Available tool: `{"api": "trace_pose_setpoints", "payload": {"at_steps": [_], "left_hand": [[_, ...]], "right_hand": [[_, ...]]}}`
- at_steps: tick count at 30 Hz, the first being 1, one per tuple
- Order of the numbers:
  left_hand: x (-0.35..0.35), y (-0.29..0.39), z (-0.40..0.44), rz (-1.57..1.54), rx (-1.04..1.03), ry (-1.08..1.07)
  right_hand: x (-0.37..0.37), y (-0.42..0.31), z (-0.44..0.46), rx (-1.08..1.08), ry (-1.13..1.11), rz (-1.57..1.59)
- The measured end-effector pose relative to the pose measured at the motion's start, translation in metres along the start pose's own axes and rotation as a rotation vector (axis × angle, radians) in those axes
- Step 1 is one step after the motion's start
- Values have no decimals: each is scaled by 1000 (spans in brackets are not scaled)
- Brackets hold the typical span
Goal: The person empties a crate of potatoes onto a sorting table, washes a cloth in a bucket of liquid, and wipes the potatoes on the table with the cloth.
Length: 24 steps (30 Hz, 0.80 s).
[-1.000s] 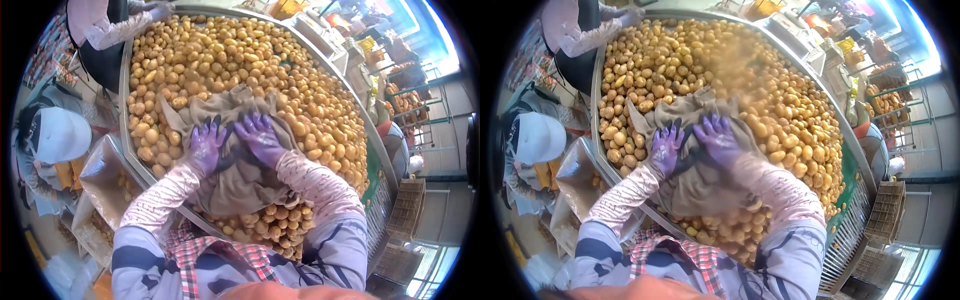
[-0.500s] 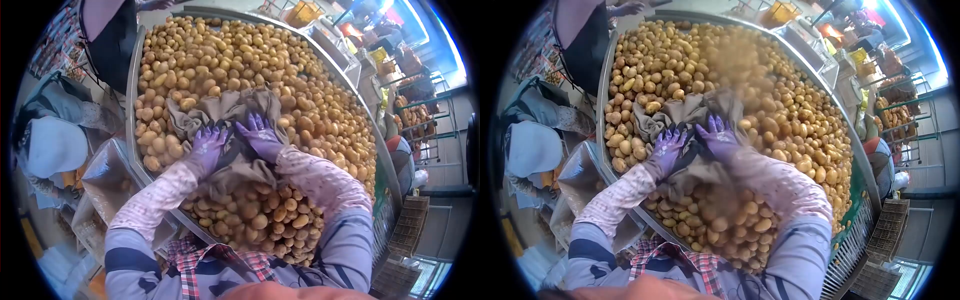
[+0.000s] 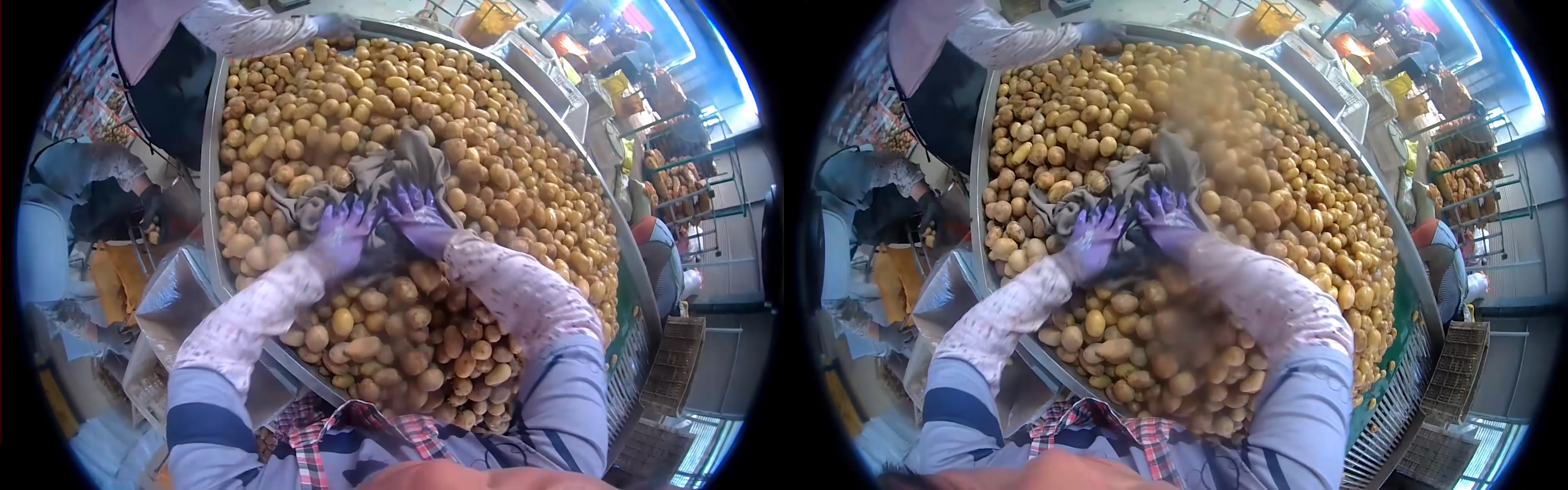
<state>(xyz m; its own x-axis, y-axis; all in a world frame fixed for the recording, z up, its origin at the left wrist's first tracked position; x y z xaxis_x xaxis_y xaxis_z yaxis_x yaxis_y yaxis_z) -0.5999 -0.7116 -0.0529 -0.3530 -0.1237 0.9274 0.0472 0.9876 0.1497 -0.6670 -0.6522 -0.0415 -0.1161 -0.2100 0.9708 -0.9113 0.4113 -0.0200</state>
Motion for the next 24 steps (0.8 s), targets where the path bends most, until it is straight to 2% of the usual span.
{"api": "trace_pose_setpoints", "payload": {"at_steps": [2, 3, 4, 6, 8, 9, 10, 11, 13, 14, 15, 16, 18, 20, 21, 22, 24], "left_hand": [[15, -1, -3, -71, 5, 165], [35, -5, 7, -120, -80, 413], [13, -21, 45, 156, 29, 348], [42, -38, 69, -66, 90, 474], [41, -50, 85, -41, 227, 294], [32, -52, 84, -119, 236, 177], [14, -48, 73, -41, 174, 28], [-14, -41, 67, -543, -21, 220], [-25, -15, 29, -503, -110, 263], [-8, 1, 5, 31, -1, 93], [-28, -2, 9, 131, -102, 359], [-24, -11, 31, 65, -103, 262], [-14, -27, 60, 18, 50, 3], [26, -52, 89, -211, 90, 285], [32, -51, 96, -77, 150, 146], [24, -57, 106, -193, 116, 223], [7, -43, 74, 13, 42, 96]], "right_hand": [[-2, 0, -5, 24, 67, 31], [-1, 13, 12, -4, 150, 39], [-6, 39, 34, -50, 129, 110], [10, 67, 54, -135, 213, 103], [15, 70, 61, -199, 217, 80], [23, 71, 69, -217, 225, 59], [5, 68, 63, -293, 113, 126], [-9, 52, 50, -201, 104, 52], [-22, 29, 27, -76, 49, -39], [-3, 11, 12, -42, -3, -48], [0, 2, 1, -15, -56, -54], [-6, 12, 7, -61, 59, 5], [0, 38, 37, -18, 242, 24], [23, 62, 58, -36, 280, 123], [23, 68, 72, -76, 258, 73], [23, 65, 74, -113, 245, 76], [5, 49, 56, -192, 190, 89]]}}
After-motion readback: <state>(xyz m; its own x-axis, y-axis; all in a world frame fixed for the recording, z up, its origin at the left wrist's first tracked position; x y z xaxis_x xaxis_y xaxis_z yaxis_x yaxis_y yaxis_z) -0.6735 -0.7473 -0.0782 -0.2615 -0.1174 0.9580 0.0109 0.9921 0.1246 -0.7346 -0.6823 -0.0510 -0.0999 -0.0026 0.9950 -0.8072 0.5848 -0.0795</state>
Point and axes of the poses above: each hand's wrist, its own z-axis towards the middle knuckle, its own x-axis out of the back of the hand, y = z × x, the point moved 10 cm from there along z, towards the middle knuckle, and after that the axes turned 3 degrees about x, right-handed, at the moved point
